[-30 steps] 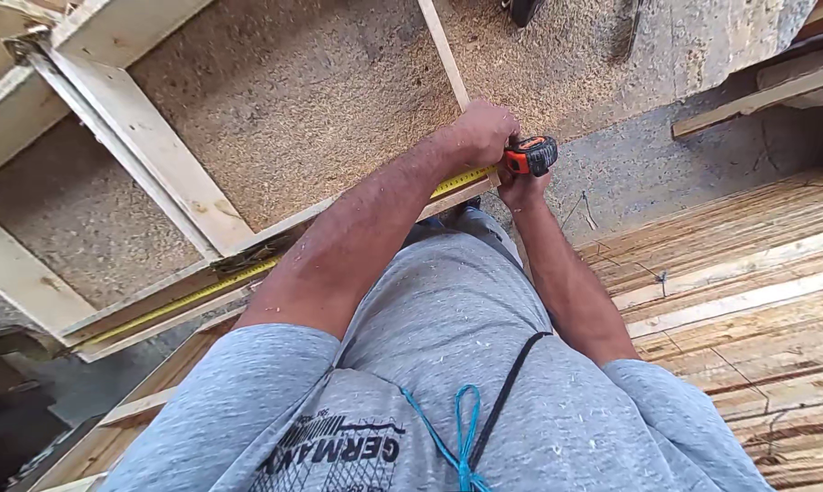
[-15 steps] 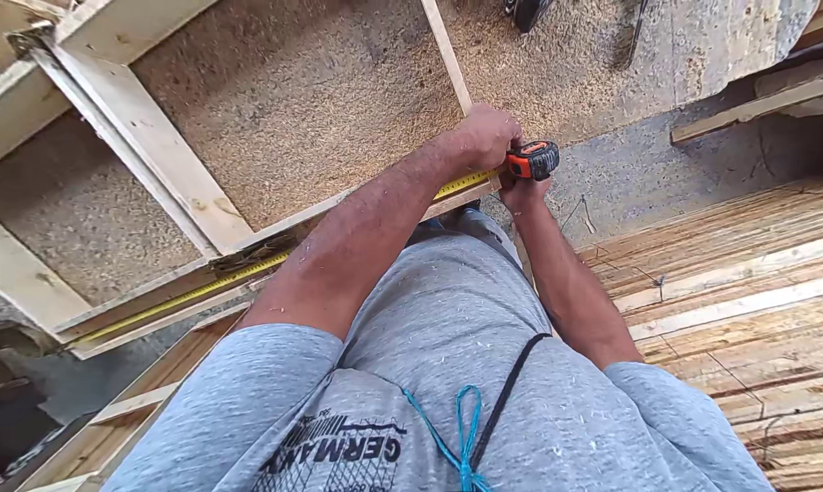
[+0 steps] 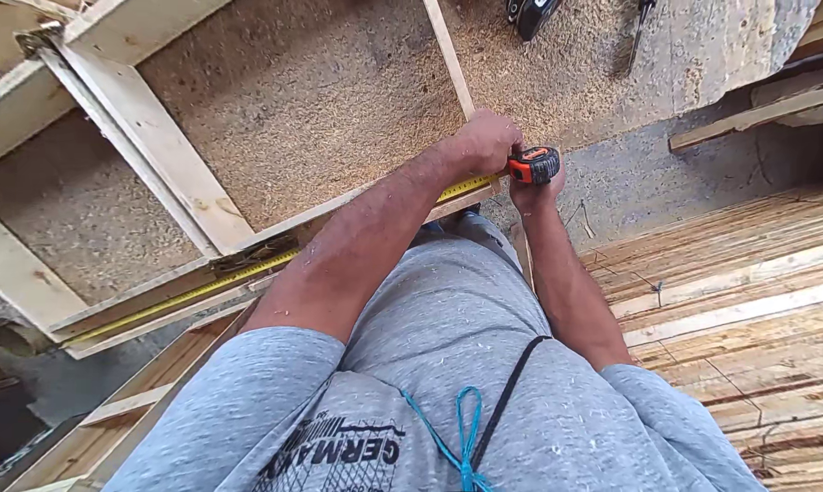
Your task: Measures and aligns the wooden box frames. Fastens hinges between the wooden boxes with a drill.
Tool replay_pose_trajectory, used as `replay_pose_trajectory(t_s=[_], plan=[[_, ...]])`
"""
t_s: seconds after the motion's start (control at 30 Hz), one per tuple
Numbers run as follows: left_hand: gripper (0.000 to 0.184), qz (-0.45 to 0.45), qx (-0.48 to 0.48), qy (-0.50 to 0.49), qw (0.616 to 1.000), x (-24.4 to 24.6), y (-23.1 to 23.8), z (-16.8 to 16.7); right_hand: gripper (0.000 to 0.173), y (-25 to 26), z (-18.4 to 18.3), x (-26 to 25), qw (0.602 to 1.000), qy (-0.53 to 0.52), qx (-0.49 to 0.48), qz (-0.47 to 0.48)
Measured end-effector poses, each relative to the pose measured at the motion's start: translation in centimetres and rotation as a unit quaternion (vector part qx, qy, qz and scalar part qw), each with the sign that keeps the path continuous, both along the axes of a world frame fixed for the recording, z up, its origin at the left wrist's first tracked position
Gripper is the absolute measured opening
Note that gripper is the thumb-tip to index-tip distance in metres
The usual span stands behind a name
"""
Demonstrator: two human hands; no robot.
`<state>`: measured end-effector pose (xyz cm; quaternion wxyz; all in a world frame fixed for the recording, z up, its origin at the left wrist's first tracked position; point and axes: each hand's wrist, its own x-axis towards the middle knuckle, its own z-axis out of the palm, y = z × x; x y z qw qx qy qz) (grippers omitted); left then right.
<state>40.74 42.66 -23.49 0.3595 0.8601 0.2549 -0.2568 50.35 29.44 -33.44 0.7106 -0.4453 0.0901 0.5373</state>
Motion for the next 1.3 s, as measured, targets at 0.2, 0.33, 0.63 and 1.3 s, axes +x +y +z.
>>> replay_pose_trajectory(t_s=[0.2, 0.33, 0.63, 1.3], plan=[[0.029, -0.006, 0.002, 0.024, 1.0, 0.4, 0.0, 0.2, 0.023, -0.6, 0.2, -3.0, 0.999, -0.04, -0.017, -0.005], [0.028, -0.001, 0.003, 0.016, 1.0, 0.3, 0.1, 0.2, 0.042, -0.2, 0.1, -0.8, 0.999, -0.027, -0.007, -0.018], [0.027, -0.001, 0.007, 0.024, 1.0, 0.0, 0.3, 0.1, 0.027, -0.4, 0.1, -2.9, 0.998, -0.031, -0.058, 0.005], [0.075, 0.438, 0.109, 0.124, 0.884, -35.3, -13.5, 10.4, 0.065, -1.4, 10.5, 2.1, 0.885, -0.308, 0.058, 0.344]])
